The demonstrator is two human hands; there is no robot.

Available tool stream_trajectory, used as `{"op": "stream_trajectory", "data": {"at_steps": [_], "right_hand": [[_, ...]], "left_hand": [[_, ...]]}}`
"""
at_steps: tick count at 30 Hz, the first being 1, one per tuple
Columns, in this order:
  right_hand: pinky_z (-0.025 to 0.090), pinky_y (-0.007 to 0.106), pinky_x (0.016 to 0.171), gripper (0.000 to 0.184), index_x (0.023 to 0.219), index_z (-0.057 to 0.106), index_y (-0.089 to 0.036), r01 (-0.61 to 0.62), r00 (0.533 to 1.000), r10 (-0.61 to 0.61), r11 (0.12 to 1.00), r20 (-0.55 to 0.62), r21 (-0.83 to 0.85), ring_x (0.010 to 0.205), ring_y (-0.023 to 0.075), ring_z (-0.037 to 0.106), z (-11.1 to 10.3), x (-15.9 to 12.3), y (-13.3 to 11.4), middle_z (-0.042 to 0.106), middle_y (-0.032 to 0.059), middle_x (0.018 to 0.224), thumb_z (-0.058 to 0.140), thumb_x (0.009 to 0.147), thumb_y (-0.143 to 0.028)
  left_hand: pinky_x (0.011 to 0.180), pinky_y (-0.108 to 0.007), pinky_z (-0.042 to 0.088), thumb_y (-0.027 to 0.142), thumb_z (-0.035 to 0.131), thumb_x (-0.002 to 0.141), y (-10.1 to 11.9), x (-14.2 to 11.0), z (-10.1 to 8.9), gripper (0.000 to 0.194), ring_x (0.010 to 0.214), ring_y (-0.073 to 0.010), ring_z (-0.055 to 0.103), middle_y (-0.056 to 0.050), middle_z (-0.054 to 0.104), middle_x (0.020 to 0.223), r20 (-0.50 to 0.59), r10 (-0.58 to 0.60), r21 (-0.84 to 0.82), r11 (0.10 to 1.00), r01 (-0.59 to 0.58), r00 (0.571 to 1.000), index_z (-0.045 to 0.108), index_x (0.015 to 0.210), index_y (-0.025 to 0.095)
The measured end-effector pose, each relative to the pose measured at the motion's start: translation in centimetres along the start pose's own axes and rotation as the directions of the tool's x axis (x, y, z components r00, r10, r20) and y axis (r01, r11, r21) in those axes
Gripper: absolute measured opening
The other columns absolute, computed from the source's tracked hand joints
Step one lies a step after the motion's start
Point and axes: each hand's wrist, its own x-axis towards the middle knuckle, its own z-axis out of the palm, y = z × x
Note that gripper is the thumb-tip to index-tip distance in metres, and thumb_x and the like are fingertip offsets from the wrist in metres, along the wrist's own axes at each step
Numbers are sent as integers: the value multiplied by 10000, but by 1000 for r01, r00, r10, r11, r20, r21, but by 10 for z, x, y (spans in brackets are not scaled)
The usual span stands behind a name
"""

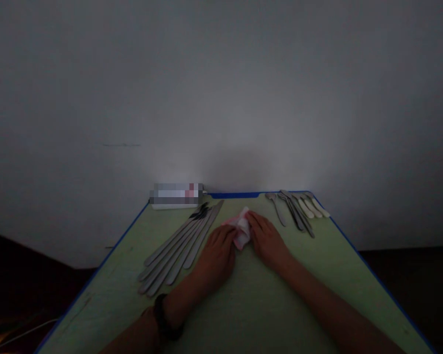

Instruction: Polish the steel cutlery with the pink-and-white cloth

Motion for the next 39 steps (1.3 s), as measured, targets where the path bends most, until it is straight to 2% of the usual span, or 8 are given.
{"op": "stream_trajectory", "data": {"at_steps": [6,10,13,16,20,24,35,39], "right_hand": [[394,459,1028,490,1361,411,-152,-39,996,36,999,83,37,1274,252,407,-1,4,-2,449,160,1380,381,924,-373],[388,460,1028,512,1360,414,-131,-59,993,56,998,109,26,1260,265,421,3,4,1,467,172,1358,389,916,-386],[384,463,1031,516,1362,418,-134,-67,992,63,997,110,30,1250,266,431,6,4,2,474,167,1353,395,914,-389],[389,463,1029,525,1367,412,-133,-71,991,66,997,114,39,1247,264,434,7,3,2,477,163,1350,391,915,-398],[397,468,1024,519,1371,408,-148,-63,993,57,996,99,57,1242,261,442,5,2,2,489,157,1339,386,917,-399],[397,470,1025,513,1367,413,-154,-55,993,47,996,106,67,1243,262,444,4,2,3,488,154,1342,381,918,-400],[387,463,1033,513,1360,422,-152,-61,993,53,995,105,76,1245,259,442,3,2,4,488,148,1342,394,915,-406],[389,459,1031,518,1366,413,-146,-58,992,49,995,118,79,1252,258,436,2,3,3,489,154,1342,392,916,-400]], "left_hand": [[1120,-536,213,392,419,904,-14,-18,-14,549,1366,-321,277,-183,403,1432,26,-148,286,949,134,989,392,1358,84],[1097,-537,254,470,374,915,-23,-23,-15,594,1358,-342,292,-193,390,1441,107,-249,351,915,198,962,418,1351,69],[1103,-518,254,467,344,930,-23,-22,-16,578,1369,-317,278,-136,379,1462,146,-229,335,927,170,962,375,1392,121],[1129,-517,189,450,339,937,-24,-21,-20,571,1389,-294,232,-97,362,1478,105,-199,341,928,153,974,313,1430,163],[1097,-597,156,491,375,916,-39,-24,-26,599,1384,-346,223,-147,338,1482,28,-304,405,874,267,952,323,1430,187],[1001,-657,259,496,338,934,-52,-29,-29,512,1348,-382,295,-115,352,1480,111,-396,386,862,327,912,309,1424,350],[1089,-543,251,208,326,925,-56,-28,-31,534,1378,-282,266,-94,323,1498,169,-300,290,925,244,939,264,1455,234],[1099,-536,234,276,341,940,-55,-27,-31,487,1378,-265,273,-75,336,1494,178,-249,280,940,193,952,327,1427,255]]}}
